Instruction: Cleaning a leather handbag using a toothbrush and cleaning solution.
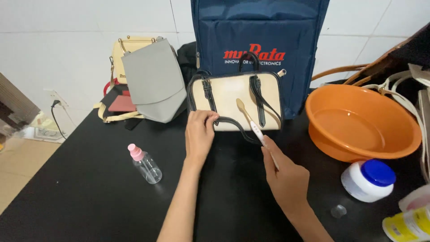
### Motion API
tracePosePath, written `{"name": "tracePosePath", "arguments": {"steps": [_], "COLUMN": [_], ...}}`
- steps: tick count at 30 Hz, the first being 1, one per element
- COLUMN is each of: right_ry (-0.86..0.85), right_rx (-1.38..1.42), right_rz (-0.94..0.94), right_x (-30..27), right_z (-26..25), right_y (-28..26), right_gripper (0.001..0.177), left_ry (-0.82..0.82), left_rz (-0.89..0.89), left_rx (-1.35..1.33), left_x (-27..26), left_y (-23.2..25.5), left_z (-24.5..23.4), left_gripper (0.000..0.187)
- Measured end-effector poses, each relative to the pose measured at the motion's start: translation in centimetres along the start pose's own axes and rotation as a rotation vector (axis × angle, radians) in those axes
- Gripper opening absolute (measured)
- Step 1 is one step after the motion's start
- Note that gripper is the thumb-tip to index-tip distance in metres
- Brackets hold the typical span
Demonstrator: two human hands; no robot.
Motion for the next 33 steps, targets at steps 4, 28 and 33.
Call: {"name": "tracePosePath", "arguments": {"steps": [4,28,33], "right_ry": [-0.025,0.013,0.014], "right_rx": [-0.014,-0.144,-0.133], "right_rz": [-0.011,-0.093,-0.058], "right_x": [0.3,-1.4,-1.4], "right_z": [-0.1,3.0,2.3], "right_y": [-0.5,-1.3,-1.7], "right_gripper": [0.036,0.031,0.031], "left_ry": [-0.039,0.131,0.011], "left_rz": [-0.099,-0.081,-0.05], "left_rx": [0.025,-0.125,-0.073], "left_x": [-0.1,-1.2,-1.3], "left_y": [-1.0,-2.0,-1.9], "left_z": [0.8,-1.3,-1.6], "left_gripper": [0.02,0.016,0.017]}}
Point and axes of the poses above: each hand's wrist, its own x-axis towards the middle knuckle, its own z-axis out of the palm, y = z × x, the point moved 8 cm from there along x, towards the middle knuckle, and after that the axes turned 12 degrees about -y, right-handed, at the moved point
